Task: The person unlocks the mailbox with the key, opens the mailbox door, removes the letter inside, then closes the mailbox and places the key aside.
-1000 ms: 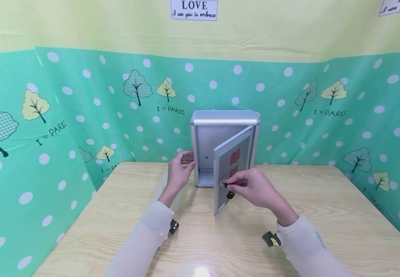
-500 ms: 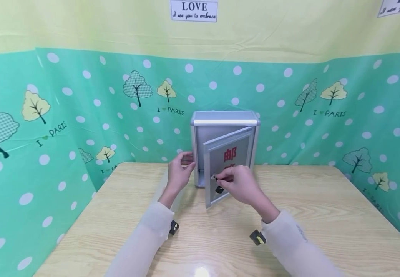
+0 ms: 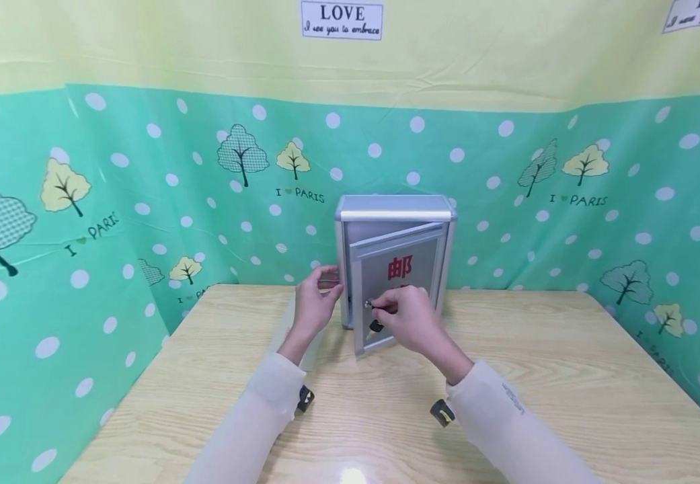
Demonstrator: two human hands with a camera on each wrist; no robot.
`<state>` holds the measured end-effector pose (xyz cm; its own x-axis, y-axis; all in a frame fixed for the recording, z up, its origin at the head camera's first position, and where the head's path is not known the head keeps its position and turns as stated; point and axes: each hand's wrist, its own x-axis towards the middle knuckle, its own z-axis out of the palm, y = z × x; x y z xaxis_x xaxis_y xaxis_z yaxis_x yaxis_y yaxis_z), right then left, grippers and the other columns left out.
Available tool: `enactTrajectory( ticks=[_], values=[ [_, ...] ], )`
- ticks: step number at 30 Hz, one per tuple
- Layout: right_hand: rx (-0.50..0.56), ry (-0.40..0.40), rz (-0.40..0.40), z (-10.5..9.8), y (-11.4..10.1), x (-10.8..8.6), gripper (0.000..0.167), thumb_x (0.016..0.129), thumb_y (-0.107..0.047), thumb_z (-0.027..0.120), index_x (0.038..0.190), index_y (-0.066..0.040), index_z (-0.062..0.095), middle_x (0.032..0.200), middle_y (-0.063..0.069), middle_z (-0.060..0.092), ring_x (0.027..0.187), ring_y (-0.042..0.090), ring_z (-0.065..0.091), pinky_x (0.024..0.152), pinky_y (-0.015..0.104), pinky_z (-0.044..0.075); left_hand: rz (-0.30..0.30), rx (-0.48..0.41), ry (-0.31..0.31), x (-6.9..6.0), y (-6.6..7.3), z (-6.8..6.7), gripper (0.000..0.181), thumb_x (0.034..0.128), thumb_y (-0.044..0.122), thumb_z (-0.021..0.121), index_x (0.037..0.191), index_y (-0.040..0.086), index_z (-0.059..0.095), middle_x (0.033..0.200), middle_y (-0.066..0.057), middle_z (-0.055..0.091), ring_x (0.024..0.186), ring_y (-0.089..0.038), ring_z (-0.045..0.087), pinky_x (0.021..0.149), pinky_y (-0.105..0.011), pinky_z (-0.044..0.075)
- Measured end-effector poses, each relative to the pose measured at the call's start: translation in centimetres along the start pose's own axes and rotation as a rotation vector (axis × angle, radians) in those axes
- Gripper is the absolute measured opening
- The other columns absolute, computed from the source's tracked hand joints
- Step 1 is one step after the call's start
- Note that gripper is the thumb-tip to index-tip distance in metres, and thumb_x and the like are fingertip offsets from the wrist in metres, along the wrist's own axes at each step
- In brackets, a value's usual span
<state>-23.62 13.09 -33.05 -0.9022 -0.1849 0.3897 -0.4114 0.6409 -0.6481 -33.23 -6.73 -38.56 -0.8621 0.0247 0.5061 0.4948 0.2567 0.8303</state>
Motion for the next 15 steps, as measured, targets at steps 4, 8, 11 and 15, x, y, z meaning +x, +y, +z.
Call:
enactTrajectory(
  ticks=[4, 8, 11, 15],
  values=[
    [0.014, 0.003, 0.009, 0.3, -0.2, 0.3, 0.011, 0.088, -0.002, 0.078, 0.099, -0.003, 0.080, 0.091, 0.005, 0.078, 0.076, 0.012, 0.071, 0.066, 0.024, 0.061, -0.010, -0.001, -0.001, 0.0, 0.0, 0.0, 0.036, 0.0917, -0.007, 0.071, 0.126, -0.002, 0.064, 0.113, -0.018, 0.070, 0.103, -0.032, 0.072, 0.086, -0.030, 0.062],
    [0.008, 0.012, -0.003, 0.6, -0.1, 0.7, 0.011, 0.088, -0.001, 0.078, 0.099, -0.002, 0.080, 0.091, 0.007, 0.078, 0.076, 0.013, 0.072, 0.067, 0.024, 0.062, -0.007, -0.001, 0.003, 0.1, -0.1, 0.0, 0.036, 0.0913, -0.007, 0.071, 0.126, -0.001, 0.064, 0.114, -0.018, 0.071, 0.103, -0.032, 0.072, 0.086, -0.029, 0.062],
    [-0.009, 0.023, -0.011, 0.8, -0.1, 1.1, 0.011, 0.088, -0.002, 0.078, 0.099, -0.002, 0.080, 0.091, 0.007, 0.078, 0.076, 0.013, 0.072, 0.067, 0.025, 0.062, -0.002, -0.001, 0.005, 0.0, -0.2, 0.1, 0.037, 0.0910, -0.007, 0.072, 0.126, -0.001, 0.064, 0.113, -0.017, 0.071, 0.102, -0.032, 0.072, 0.086, -0.029, 0.062],
    [-0.017, 0.021, 0.011, 1.0, -0.2, 1.6, 0.011, 0.090, -0.003, 0.076, 0.101, -0.003, 0.080, 0.093, 0.007, 0.078, 0.076, 0.013, 0.072, 0.068, 0.025, 0.062, 0.002, 0.005, 0.006, 0.0, -0.2, 0.1, 0.036, 0.0912, -0.007, 0.071, 0.126, -0.001, 0.064, 0.113, -0.017, 0.071, 0.102, -0.032, 0.072, 0.085, -0.029, 0.062]
  ],
)
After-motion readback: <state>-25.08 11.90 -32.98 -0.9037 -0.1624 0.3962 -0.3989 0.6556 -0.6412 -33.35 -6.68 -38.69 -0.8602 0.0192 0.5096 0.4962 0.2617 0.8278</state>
